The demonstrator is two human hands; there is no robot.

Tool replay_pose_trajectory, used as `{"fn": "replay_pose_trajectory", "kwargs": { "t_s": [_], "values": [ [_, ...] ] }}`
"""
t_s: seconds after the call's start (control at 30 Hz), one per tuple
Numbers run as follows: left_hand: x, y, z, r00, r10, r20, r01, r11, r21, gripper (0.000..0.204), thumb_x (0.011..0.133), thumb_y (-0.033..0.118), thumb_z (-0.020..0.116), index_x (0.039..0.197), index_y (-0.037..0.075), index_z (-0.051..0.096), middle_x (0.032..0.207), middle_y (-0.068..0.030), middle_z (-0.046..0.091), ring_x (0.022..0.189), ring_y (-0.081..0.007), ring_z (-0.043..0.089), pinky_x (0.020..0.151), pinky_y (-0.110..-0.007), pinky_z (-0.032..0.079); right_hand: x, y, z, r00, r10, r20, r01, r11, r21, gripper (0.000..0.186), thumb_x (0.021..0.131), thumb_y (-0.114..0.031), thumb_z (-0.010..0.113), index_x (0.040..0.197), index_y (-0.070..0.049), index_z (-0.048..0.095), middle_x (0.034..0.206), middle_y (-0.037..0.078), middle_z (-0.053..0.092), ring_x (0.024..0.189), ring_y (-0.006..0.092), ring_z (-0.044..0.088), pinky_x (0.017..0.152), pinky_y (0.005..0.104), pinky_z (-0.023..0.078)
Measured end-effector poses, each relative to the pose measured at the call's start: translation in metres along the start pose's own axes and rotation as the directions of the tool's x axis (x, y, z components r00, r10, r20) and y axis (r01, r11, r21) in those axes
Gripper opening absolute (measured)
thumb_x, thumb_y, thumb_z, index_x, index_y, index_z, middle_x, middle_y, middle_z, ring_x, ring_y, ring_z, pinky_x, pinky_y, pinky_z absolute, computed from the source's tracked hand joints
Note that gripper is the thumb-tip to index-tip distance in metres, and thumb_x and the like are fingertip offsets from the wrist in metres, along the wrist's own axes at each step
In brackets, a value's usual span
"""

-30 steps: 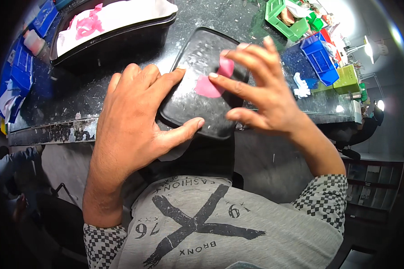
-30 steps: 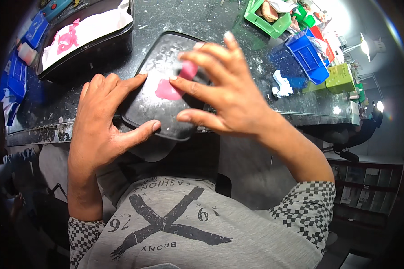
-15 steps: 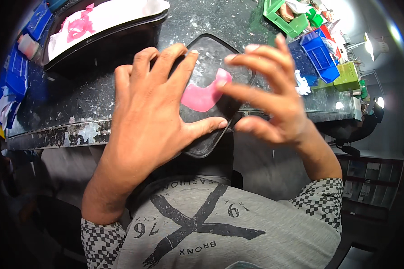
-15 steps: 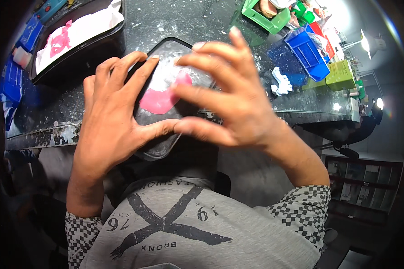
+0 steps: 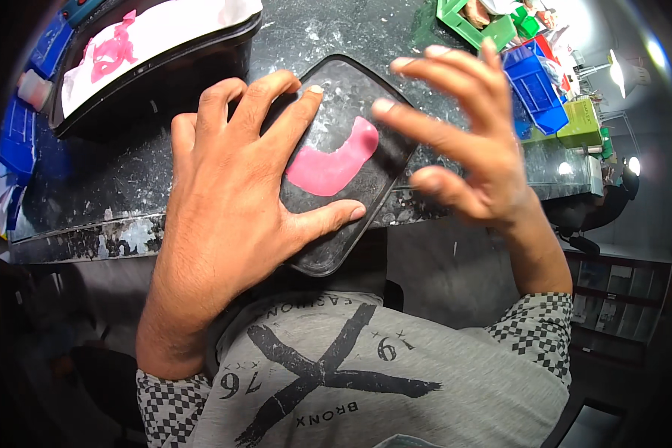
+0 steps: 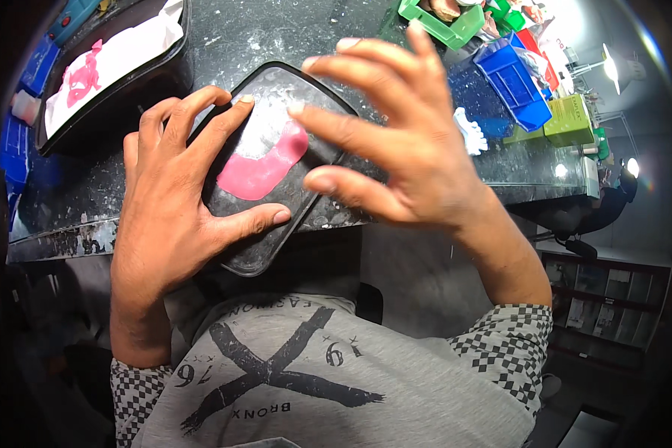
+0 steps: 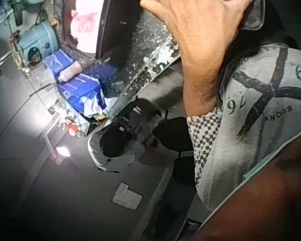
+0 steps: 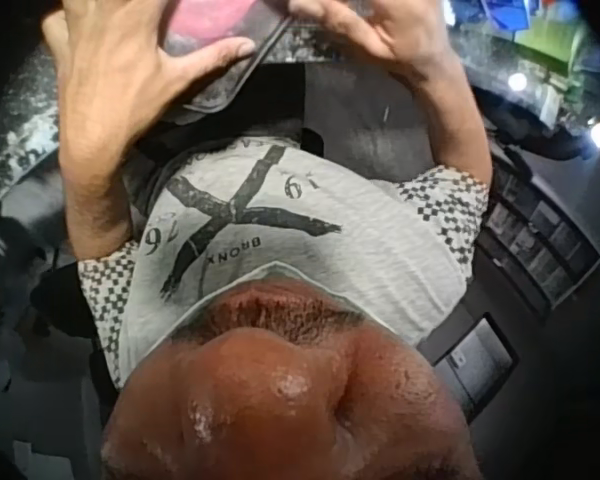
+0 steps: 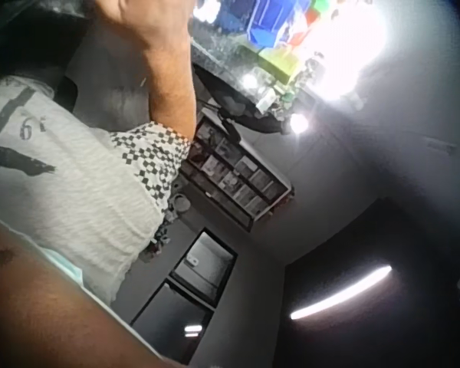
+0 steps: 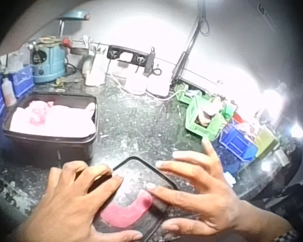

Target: The person picks up a pink wax component from a tray, places it on a lid, and rubs it with their fingers to flatten and shape it.

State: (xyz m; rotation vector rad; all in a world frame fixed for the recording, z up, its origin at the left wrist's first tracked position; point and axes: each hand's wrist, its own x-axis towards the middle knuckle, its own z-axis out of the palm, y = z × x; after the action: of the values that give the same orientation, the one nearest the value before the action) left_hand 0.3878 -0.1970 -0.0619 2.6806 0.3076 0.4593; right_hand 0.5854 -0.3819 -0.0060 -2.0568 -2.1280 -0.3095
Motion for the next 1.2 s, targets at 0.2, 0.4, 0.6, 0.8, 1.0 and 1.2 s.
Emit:
{"fn": "replay_pose_trajectory", "kwargs": {
  "t_s": [0.2,0.4,0.6,0.8,1.0,1.2],
  "values": [
    [0.004,0.001,-0.001,1.000,0.024,-0.014,-0.024,1.000,-0.002,0.091,0.067,0.059,0.090,0.142,0.014,0.065,0.147,-0.0071,0.053,0.136,-0.0324,0.045,0.111,-0.048,0.035,-0.009,-0.001,0.025,0.988,-0.045,0.151,0.033,0.996,0.079,0.063,0.103,-0.063,0.051,0.133,-0.014,0.078,0.150,0.015,0.060,0.143,0.0357,0.048,0.126,0.0559,0.020],
    [0.002,0.001,-0.001,0.999,0.029,-0.023,-0.029,1.000,0.001,0.091,0.067,0.059,0.089,0.142,0.014,0.065,0.148,-0.0076,0.052,0.138,-0.0325,0.045,0.112,-0.048,0.035,-0.008,-0.001,0.032,0.996,-0.018,0.083,0.016,1.000,0.016,0.064,0.101,-0.068,0.054,0.134,-0.018,0.077,0.157,0.014,0.052,0.148,0.0346,0.038,0.126,0.0565,0.020],
    [0.003,0.001,0.002,0.999,0.034,-0.023,-0.034,0.999,0.004,0.091,0.068,0.060,0.089,0.142,0.013,0.065,0.147,-0.0077,0.052,0.136,-0.0323,0.045,0.112,-0.048,0.035,-0.010,0.002,0.028,0.994,-0.016,0.110,0.015,1.000,0.009,0.063,0.099,-0.066,0.056,0.139,-0.019,0.074,0.158,0.013,0.052,0.147,0.0344,0.040,0.127,0.0578,0.019],
    [0.003,0.001,0.004,0.999,0.036,-0.026,-0.036,0.999,0.001,0.091,0.067,0.060,0.089,0.142,0.013,0.065,0.147,-0.0073,0.053,0.136,-0.0323,0.045,0.112,-0.048,0.035,-0.013,0.013,0.024,0.994,-0.075,0.074,0.073,0.997,0.021,0.069,0.098,-0.071,0.054,0.137,-0.018,0.076,0.150,0.015,0.057,0.141,0.0339,0.046,0.126,0.0598,0.019],
    [0.001,0.000,0.005,0.999,0.027,-0.046,-0.026,0.999,0.024,0.092,0.067,0.059,0.090,0.142,0.012,0.065,0.147,-0.0078,0.053,0.137,-0.0323,0.045,0.112,-0.048,0.035,-0.011,0.012,0.004,0.998,-0.049,-0.035,0.049,0.999,0.012,0.064,0.095,-0.064,0.065,0.135,-0.015,0.076,0.140,0.013,0.065,0.141,0.0328,0.047,0.127,0.0592,0.024],
    [-0.002,-0.003,0.006,0.998,0.043,-0.042,-0.042,0.999,0.026,0.091,0.068,0.058,0.090,0.142,0.012,0.065,0.148,-0.0076,0.053,0.137,-0.0325,0.045,0.112,-0.048,0.035,-0.004,0.010,0.000,0.986,-0.159,-0.045,0.160,0.987,0.032,0.051,0.091,-0.056,0.074,0.119,-0.015,0.083,0.135,0.009,0.068,0.133,0.0300,0.051,0.125,0.0573,0.029]
  ]
}}
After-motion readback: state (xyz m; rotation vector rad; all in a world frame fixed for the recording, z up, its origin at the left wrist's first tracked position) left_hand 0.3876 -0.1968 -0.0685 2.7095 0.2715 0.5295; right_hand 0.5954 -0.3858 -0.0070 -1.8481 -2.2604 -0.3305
